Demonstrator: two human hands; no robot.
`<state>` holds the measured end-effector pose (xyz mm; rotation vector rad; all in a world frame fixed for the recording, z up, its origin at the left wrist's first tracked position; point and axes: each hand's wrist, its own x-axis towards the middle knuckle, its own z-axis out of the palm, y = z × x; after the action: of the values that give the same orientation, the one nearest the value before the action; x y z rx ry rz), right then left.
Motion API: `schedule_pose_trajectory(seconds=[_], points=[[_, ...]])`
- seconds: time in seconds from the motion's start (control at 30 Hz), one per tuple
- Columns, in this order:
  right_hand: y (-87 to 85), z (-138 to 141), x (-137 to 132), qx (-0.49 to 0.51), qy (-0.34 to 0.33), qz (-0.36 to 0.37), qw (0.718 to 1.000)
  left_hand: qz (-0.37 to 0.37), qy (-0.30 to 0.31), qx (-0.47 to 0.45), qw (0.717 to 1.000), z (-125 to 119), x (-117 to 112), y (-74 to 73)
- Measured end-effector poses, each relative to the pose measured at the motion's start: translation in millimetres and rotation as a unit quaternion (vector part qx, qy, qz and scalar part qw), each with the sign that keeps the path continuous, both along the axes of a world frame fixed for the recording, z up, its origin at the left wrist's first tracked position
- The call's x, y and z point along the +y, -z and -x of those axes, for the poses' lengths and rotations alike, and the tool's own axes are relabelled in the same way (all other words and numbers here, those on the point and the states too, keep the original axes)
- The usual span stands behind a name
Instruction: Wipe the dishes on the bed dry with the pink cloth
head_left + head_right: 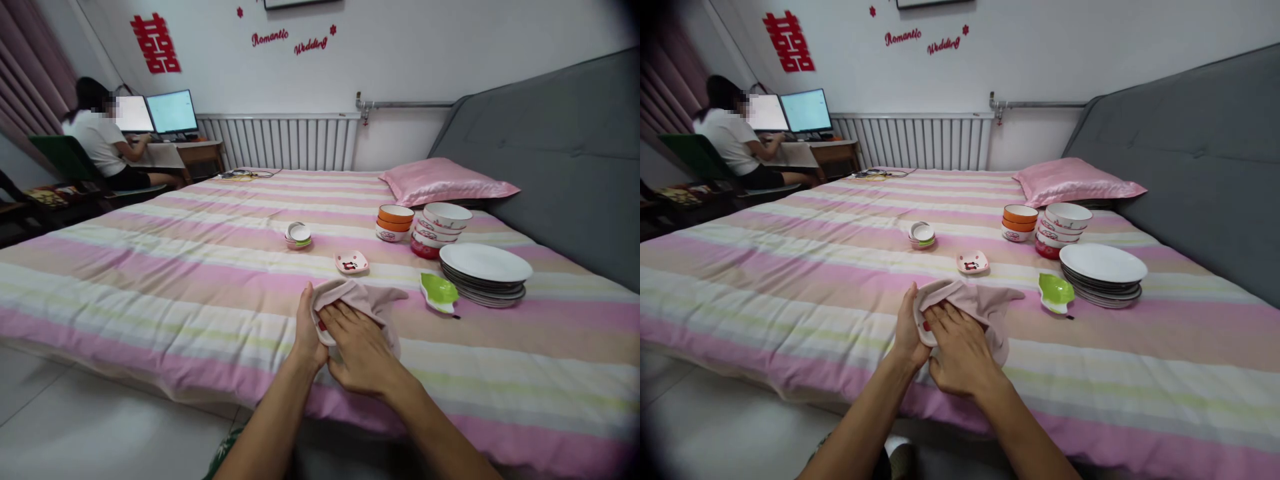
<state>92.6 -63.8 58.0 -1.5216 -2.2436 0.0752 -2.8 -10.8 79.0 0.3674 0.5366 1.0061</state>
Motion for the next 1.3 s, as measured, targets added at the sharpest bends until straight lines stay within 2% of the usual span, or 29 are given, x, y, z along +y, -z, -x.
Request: schedule_pose_trajectory(seconds=[0.23, 0.47, 0.57, 0.67, 0.73, 0.8, 0.9, 0.97, 1.0, 1.07, 1.2, 1.3], points=[[5.3, -2.8, 7.6, -0.034, 0.055, -0.047, 0.997, -0.008, -0.037, -0.018, 0.999, -1.6, 0.4, -1.8], [13.2, -1.2, 8.6, -0.007, 0.08, -0.057, 0.995, -0.011, -0.08, 0.012, 0.997, 3.4, 4.4, -1.8], [7.3, -2.3, 5.2, 0.038, 0.06, -0.048, 0.996, -0.011, -0.103, 0.018, 0.994, 8.1, 7.5, -3.8], [-5.1, -5.3, 1.6, 0.123, 0.021, -0.02, 0.992, -0.019, -0.111, 0.019, 0.993, 11.7, 9.2, -6.2], [-13.4, -7.7, 0.6, 0.205, 0.022, 0.003, 0.978, -0.019, -0.11, 0.018, 0.994, 12.5, 9.5, -6.6], [-17.9, -10.2, 1.6, 0.297, 0.059, 0.01, 0.953, -0.019, -0.11, 0.016, 0.994, 12.2, 9.5, -5.9], [-14.8, -13.2, 6.6, 0.412, 0.138, -0.011, 0.901, -0.016, -0.112, 0.023, 0.993, 10.7, 8.5, -4.5], [-9.2, -14.1, 10.2, 0.447, 0.176, -0.005, 0.877, -0.015, -0.107, 0.025, 0.994, 9.2, 6.7, -4.3], [-6.8, -14.1, 11.6, 0.447, 0.189, 0.011, 0.874, -0.015, -0.102, 0.022, 0.994, 8.1, 5.4, -4.4], [-4.3, -13.5, 12.7, 0.406, 0.217, 0.042, 0.887, -0.017, -0.097, 0.016, 0.995, 5.2, 1.8, -4.6], [-8.6, -11.7, 11.7, 0.236, 0.267, 0.075, 0.932, -0.025, -0.094, 0.027, 0.995, -2.0, -5.9, -3.0], [-13.2, -13.6, 11.4, 0.151, 0.278, 0.093, 0.944, -0.031, -0.089, 0.041, 0.995, -4.8, -9.2, -0.7]])
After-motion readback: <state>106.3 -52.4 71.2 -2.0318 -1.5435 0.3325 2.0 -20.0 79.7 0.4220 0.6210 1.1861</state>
